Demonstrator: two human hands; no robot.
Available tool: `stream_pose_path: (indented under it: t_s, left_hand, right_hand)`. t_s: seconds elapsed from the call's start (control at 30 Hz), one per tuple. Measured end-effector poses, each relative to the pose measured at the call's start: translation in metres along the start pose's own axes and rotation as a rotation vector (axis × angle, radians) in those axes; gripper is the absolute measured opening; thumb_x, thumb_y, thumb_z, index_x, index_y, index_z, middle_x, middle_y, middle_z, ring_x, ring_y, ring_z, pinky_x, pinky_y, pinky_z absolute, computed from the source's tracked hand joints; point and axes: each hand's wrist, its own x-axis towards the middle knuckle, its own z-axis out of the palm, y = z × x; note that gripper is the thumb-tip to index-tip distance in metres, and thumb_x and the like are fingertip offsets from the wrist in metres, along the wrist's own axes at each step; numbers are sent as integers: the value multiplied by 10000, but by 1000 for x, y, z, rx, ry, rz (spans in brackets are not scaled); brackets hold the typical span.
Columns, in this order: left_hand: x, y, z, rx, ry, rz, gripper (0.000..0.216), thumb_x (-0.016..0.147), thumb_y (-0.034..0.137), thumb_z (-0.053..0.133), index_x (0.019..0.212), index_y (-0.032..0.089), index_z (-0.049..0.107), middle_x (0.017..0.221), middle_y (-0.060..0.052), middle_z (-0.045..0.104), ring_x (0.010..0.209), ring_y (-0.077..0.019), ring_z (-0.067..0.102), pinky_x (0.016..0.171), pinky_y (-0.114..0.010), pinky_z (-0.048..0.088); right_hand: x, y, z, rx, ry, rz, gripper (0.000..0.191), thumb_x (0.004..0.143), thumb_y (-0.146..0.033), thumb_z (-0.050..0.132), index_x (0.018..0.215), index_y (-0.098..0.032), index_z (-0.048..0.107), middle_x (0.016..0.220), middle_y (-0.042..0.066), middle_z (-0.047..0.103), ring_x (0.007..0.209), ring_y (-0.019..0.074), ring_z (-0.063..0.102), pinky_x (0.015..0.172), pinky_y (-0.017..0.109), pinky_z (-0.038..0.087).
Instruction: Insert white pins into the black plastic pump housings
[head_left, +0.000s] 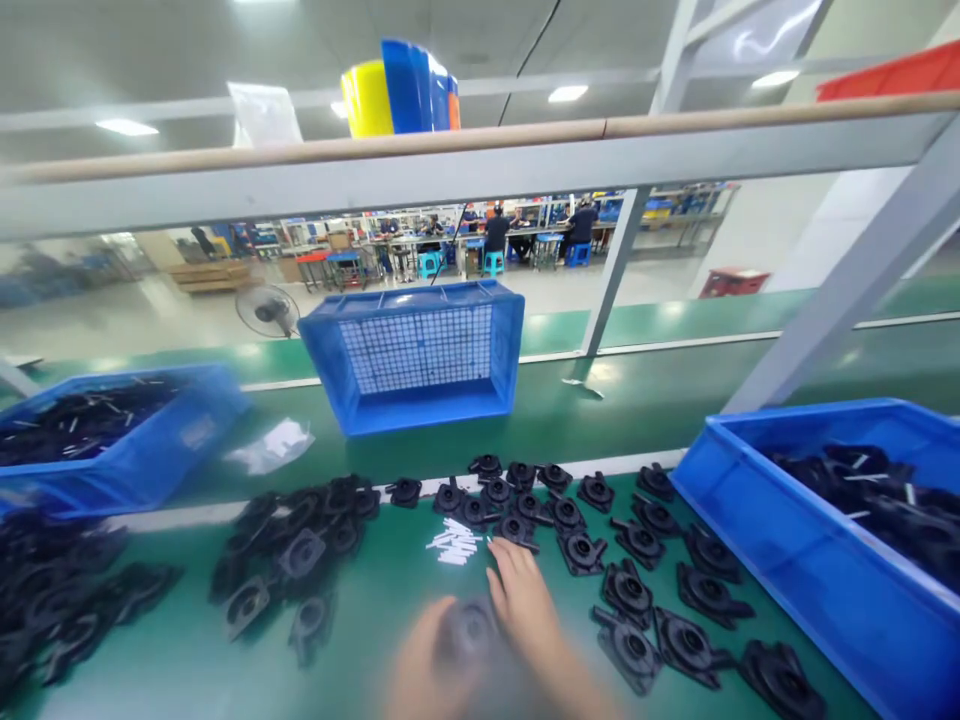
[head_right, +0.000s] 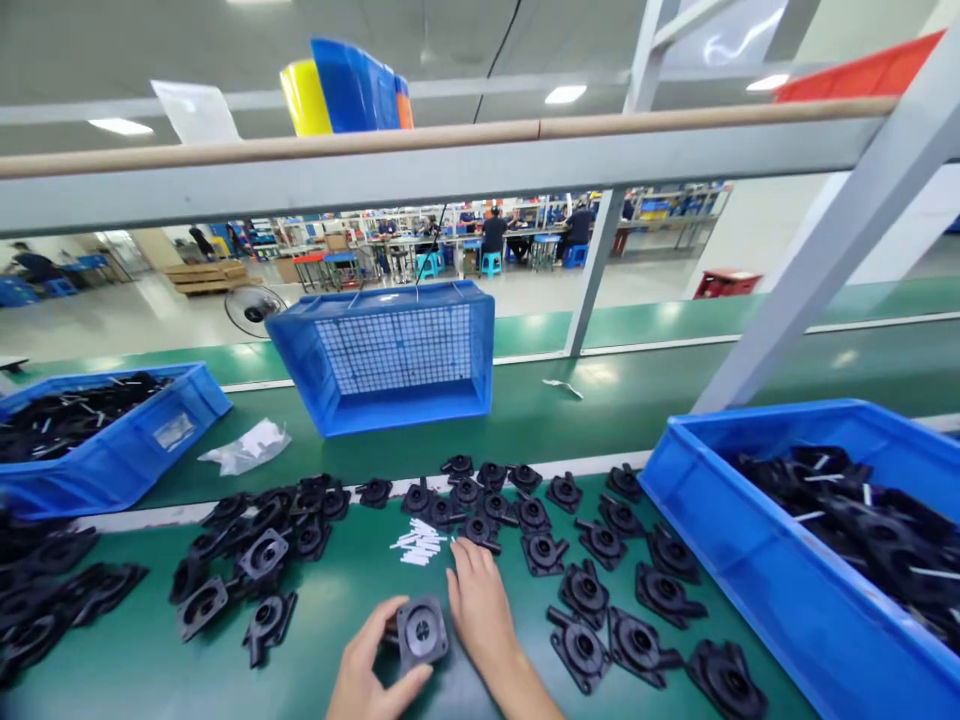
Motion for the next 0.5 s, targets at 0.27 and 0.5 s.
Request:
stream_pose_path:
  t_s: [0.27,0.5]
  left_hand:
    - [5,2,-4,1,23,-18,545,620,459,690,1107,223,626,1011,-114,691,901,-308,657,805,-408,562]
    - [12,12,-9,-66,-106,-3,595,560,637,686,1070,340,615,902,-76,692,795,-291,656,757,-377,557]
  right_hand:
    - [26,2,7,-350,-30,-7,154,878,-146,438,801,-179,567,846,89,574,781,255,530,693,377,448]
    - [10,17,11,-160,44,-4,249,921,-269,347,731,-224,501,732,64,568,690,249,544,631,366,437]
